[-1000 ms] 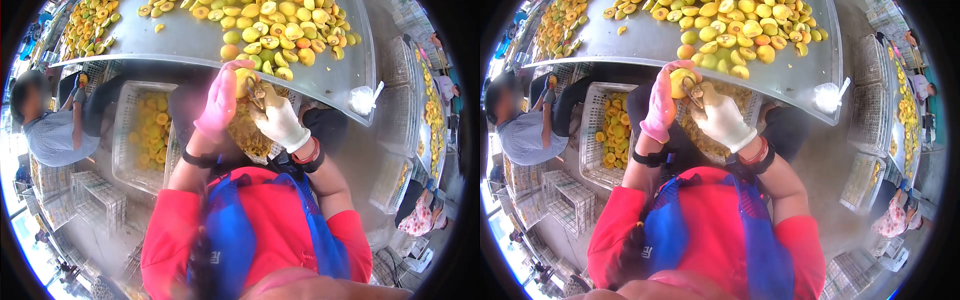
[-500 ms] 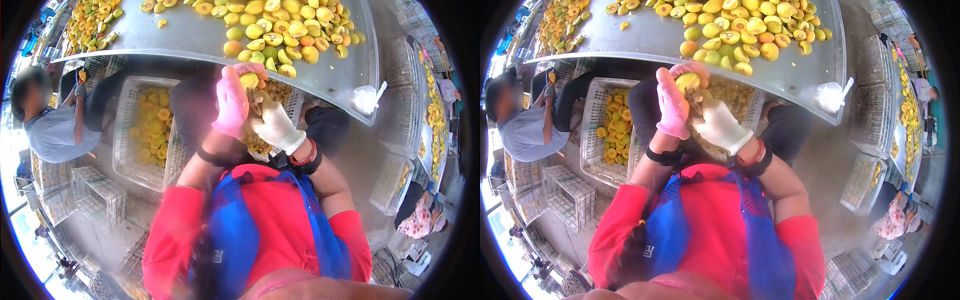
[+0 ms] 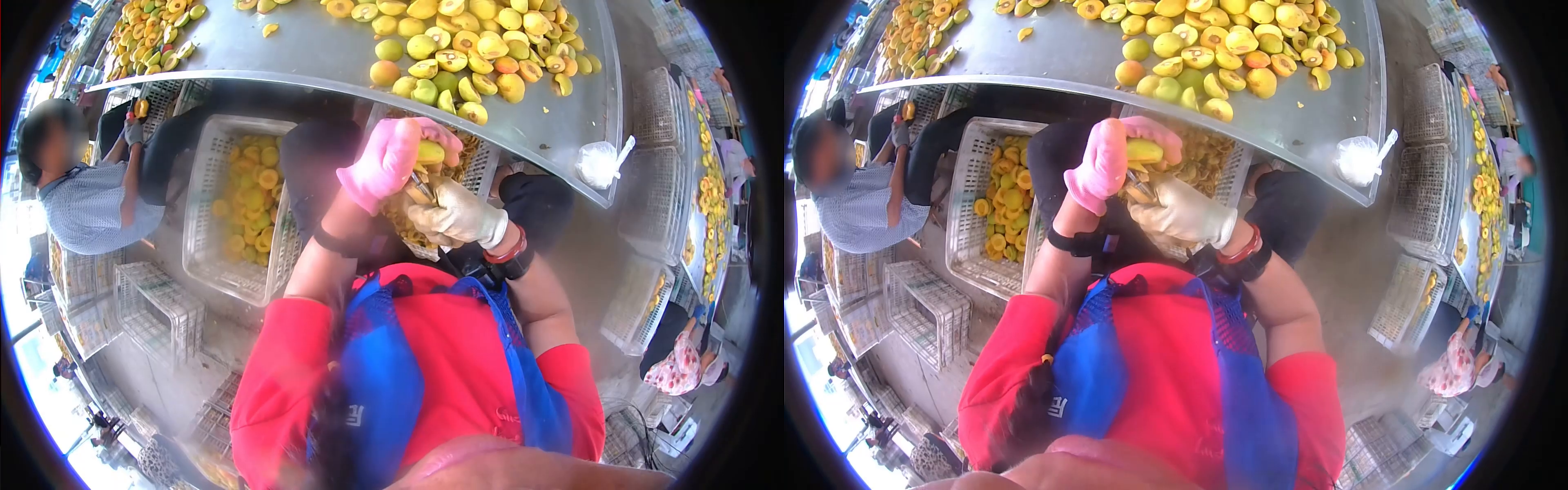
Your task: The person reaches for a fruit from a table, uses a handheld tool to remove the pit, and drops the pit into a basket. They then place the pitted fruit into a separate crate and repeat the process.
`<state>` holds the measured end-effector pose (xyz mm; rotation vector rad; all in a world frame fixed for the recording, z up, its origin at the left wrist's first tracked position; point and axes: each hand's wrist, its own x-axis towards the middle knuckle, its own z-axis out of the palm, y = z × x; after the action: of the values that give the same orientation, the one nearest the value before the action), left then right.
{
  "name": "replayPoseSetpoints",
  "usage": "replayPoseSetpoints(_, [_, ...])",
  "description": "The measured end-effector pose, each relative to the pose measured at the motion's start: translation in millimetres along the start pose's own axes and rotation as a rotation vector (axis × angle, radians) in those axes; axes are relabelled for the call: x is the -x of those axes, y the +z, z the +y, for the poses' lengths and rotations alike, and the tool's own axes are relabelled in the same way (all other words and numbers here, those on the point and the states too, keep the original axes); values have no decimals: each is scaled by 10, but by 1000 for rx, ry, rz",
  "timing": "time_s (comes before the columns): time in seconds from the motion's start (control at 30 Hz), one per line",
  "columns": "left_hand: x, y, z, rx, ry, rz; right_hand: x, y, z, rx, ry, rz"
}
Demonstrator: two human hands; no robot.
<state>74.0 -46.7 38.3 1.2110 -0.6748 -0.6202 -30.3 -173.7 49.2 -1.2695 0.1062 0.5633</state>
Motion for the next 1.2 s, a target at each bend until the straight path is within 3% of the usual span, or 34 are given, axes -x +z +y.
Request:
replayPoseSetpoints(0.13, [-35,-87,-51,14,41,41,36,51,33,37,-22,31])
replayPoseSetpoints(0.27, [191,-407,70,35,4,487,70,17,180,98,92,55])
replayPoseSetpoints(0.33, [370,-659,174,-140,-10,714,101,-10,273,-24,107,62])
replayPoseSetpoints(0.4, [626,-1005,206,-322,-56,891,84,-88,474,127,15,154])
replayPoseSetpoints(0.47, [937,-1382,213,-485,-314,997,124,-130,587,144,-27,215])
replayPoseSetpoints(0.53, [1155,-1723,220,-1094,-715,876,158,-177,679,203,-90,272])
replayPoseSetpoints(0.63, [1247,-1851,110,-1323,-751,941,145,-199,688,353,-156,363])
replayPoseSetpoints(0.77, [742,-1628,93,-1270,-217,878,125,-205,699,519,-99,392])
replayPoseSetpoints(0.8, [519,-1536,103,-1327,-87,746,124,-196,682,541,-105,400])
replayPoseSetpoints(0.87, [81,-1380,7,-1143,-144,615,130,-165,631,586,-126,420])
replayPoseSetpoints(0.9, [-129,-1340,-68,-1333,-80,497,127,-169,632,609,-149,428])
replayPoseSetpoints(0.93, [-346,-1242,-136,-1319,-105,451,122,-172,656,595,-163,457])
replayPoseSetpoints(1.0, [-756,-1069,-181,-1470,-294,265,187,-127,406,503,106,408])
replayPoseSetpoints(1.03, [-927,-1036,-252,-1469,-371,183,161,-186,600,514,-31,446])
replayPoseSetpoints(1.07, [-1054,-1108,-517,-1547,-281,140,137,-244,795,533,-167,480])
replayPoseSetpoints(1.17, [-1316,-1046,-682,-1552,-522,-131,127,-262,755,535,-92,488])
replayPoseSetpoints(1.2, [-1321,-1075,-836,-1503,-466,-68,129,-287,768,526,-55,483])
